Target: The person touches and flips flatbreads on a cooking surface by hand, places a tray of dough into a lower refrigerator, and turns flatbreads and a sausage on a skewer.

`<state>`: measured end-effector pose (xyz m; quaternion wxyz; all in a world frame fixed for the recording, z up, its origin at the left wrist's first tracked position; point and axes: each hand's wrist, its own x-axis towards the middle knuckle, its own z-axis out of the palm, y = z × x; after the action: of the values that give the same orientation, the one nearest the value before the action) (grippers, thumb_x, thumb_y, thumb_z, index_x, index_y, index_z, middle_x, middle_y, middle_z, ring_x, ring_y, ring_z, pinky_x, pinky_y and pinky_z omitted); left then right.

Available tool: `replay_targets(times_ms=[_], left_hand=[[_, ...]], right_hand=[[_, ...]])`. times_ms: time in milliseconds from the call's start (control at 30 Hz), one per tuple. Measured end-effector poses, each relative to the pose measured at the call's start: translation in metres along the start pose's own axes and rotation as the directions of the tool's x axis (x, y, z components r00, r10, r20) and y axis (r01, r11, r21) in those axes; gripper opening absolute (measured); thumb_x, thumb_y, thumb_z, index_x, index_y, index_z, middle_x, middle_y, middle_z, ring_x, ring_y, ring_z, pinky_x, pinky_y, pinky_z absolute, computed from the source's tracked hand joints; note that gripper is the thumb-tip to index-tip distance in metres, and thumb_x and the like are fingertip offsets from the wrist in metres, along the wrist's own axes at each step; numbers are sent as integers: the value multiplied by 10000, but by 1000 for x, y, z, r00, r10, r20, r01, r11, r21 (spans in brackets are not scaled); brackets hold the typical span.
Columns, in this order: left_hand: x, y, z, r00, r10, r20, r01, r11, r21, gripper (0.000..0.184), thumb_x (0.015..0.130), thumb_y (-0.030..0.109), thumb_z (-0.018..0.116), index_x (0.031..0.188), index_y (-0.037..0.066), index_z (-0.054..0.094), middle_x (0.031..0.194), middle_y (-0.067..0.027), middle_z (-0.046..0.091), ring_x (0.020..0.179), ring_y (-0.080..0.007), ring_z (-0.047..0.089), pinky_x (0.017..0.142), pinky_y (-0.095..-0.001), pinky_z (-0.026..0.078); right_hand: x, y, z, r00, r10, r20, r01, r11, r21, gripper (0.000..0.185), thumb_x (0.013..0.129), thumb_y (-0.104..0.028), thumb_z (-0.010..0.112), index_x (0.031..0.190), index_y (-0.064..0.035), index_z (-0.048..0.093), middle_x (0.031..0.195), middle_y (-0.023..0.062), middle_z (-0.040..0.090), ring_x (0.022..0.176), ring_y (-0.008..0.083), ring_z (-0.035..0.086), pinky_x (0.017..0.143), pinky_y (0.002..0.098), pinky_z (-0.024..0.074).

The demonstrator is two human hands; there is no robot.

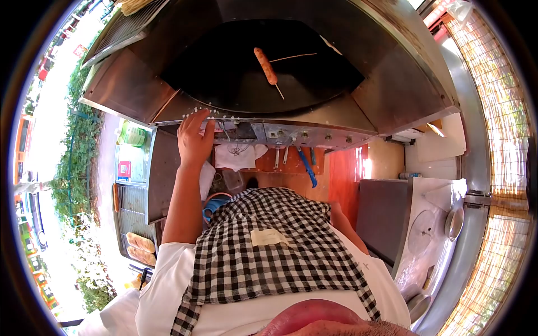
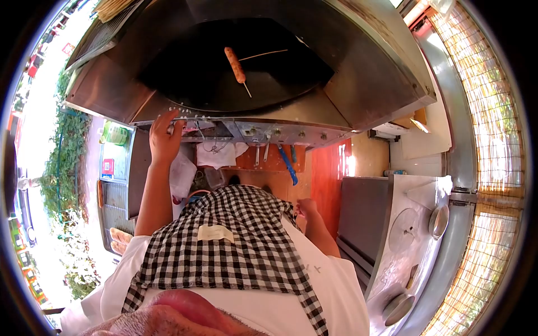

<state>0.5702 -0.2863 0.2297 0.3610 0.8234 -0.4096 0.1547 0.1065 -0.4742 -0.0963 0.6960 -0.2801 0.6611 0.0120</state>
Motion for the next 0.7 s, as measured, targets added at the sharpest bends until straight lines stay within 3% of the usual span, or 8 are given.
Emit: replay_targets(times_ms=[167,467,567,700], left_hand=[[-9,10,-11,1000,-22,-20,22,1000,-15,220,782,101,654,994,43,655,1030,-112,661,932,-306,611,837,-397,465],[-24,19,-23,999,-29,-43,30,1000,10,210,789,95,648,991,37,652,1027,-121,658,920,-310,609,832,-403,462],[-33,20,-25,998,-42,-40,43,999,31,215,791,104,649,995,37,652,1031,-122,657,928,-314,607,838,-407,459],[-47,23,-26,998,-56,-39,58,997,44,219,795,116,648,999,37,652,1035,-123,656,938,-322,603,843,-411,456]], right_hand=[[19,-4,-4,998,44,46,-43,998,-37,160,879,-144,565,766,-46,509,603,66,500,428,163,474,350,289,335],[36,-3,-13,994,-59,93,73,985,-155,183,883,-170,570,760,-36,554,628,70,546,442,163,505,370,293,376],[-42,-36,8,987,-155,-37,139,949,-282,195,881,-188,580,752,-43,567,635,70,565,467,166,530,389,292,399],[-76,-50,13,975,-216,-54,183,917,-354,195,882,-195,583,756,-47,567,631,67,561,483,165,538,401,291,413]])
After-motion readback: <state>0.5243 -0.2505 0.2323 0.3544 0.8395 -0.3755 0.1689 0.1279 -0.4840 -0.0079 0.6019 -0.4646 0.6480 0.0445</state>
